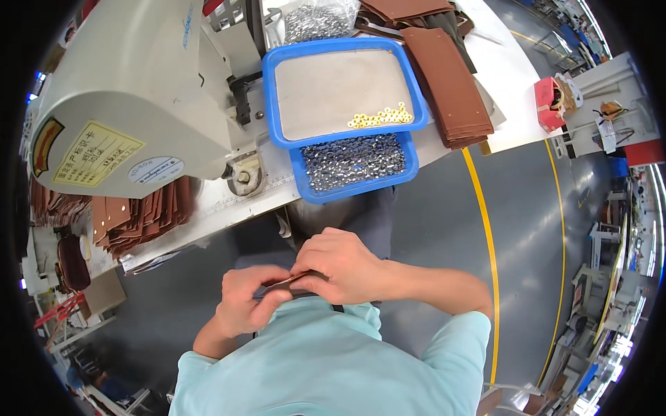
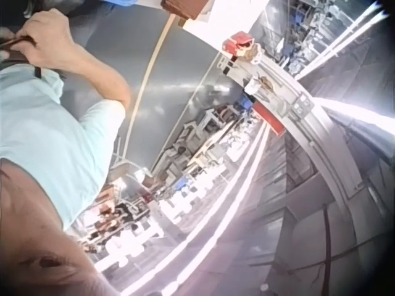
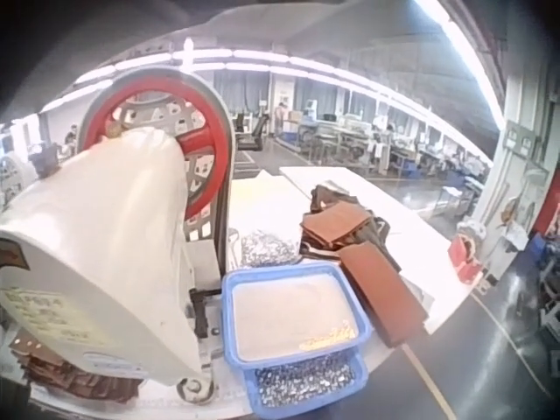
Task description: Installing metal rivets into leather pieces using a manual press machine.
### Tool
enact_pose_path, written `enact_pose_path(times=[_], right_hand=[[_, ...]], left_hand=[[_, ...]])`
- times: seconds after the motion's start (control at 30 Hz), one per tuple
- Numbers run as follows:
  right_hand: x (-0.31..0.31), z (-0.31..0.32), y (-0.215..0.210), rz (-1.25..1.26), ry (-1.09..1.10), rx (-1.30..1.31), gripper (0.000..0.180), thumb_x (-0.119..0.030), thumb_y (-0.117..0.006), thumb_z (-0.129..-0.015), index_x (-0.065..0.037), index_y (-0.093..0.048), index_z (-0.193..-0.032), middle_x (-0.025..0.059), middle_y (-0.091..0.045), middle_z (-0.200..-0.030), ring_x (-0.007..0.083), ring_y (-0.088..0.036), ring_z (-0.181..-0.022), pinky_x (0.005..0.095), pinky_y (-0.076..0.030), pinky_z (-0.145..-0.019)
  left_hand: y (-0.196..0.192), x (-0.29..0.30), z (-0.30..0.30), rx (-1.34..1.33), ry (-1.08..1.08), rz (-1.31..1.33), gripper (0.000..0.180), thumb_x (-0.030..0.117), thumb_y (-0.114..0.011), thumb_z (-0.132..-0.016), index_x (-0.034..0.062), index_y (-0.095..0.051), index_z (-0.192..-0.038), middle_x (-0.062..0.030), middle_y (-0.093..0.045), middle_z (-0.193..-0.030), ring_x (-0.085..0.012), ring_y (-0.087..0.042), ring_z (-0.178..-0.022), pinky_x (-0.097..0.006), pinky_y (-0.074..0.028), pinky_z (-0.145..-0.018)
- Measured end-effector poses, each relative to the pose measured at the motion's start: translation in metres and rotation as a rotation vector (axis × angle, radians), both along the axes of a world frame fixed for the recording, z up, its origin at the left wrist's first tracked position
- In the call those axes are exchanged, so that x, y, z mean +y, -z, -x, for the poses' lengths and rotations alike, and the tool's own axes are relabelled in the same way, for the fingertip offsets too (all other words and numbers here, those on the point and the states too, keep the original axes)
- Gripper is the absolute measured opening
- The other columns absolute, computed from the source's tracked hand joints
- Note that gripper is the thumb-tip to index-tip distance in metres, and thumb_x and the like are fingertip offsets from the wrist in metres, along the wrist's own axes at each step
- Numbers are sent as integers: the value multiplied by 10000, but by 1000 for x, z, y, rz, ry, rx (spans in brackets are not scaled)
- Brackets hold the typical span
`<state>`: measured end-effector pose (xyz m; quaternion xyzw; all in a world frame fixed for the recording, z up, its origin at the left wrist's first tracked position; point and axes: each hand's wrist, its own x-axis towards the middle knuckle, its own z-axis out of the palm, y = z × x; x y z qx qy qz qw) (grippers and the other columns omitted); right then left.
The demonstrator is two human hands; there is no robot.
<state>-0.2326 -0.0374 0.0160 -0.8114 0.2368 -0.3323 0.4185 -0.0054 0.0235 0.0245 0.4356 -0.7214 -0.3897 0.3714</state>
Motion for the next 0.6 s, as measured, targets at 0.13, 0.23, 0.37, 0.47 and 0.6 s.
enact_pose_path(times=[0.13, 0.23, 0.37, 0.47, 0.6], right_hand=[[4, -1, 14, 139, 71, 24, 168, -114, -844, -757, -67, -725, -867, 46, -690, -827, 243, -647, -734, 360, -459, -641], [9, -2, 23, 140, 89, -1, 176, -104, -846, -734, -71, -722, -855, 63, -675, -809, 257, -650, -737, 377, -478, -648], [-5, 9, 5, -144, -2, 115, 370, -250, -875, -759, -43, -734, -1031, 88, -735, -908, 303, -685, -798, 407, -537, -717], [-36, 38, -3, -225, -90, 471, 509, -340, -884, -780, -51, -733, -1170, 78, -770, -974, 296, -719, -830, 405, -565, -780], [-62, 64, -21, -389, 54, 506, 142, -129, -830, -820, -36, -782, -916, 79, -756, -788, 181, -715, -713, 294, -554, -672]], left_hand=[[-8, -7, 12, -38, -29, -133, 383, 221, -892, -777, 28, -732, -1066, -93, -766, -901, -229, -753, -730, -301, -585, -638], [4, -8, 12, -160, 0, -72, 469, 263, -916, -738, 40, -733, -1108, -89, -770, -896, -222, -761, -757, -289, -591, -668], [8, -11, -2, -170, -41, 46, 398, 197, -900, -767, 34, -750, -1097, -79, -765, -847, -191, -733, -688, -288, -563, -605], [9, -6, -19, -72, -226, 47, 314, 113, -875, -796, 19, -756, -1070, -60, -757, -809, -136, -703, -654, -271, -527, -568], [14, -5, -34, 229, -396, -246, 222, -12, -798, -839, -1, -745, -1054, -59, -747, -837, -83, -685, -743, -237, -535, -669]])
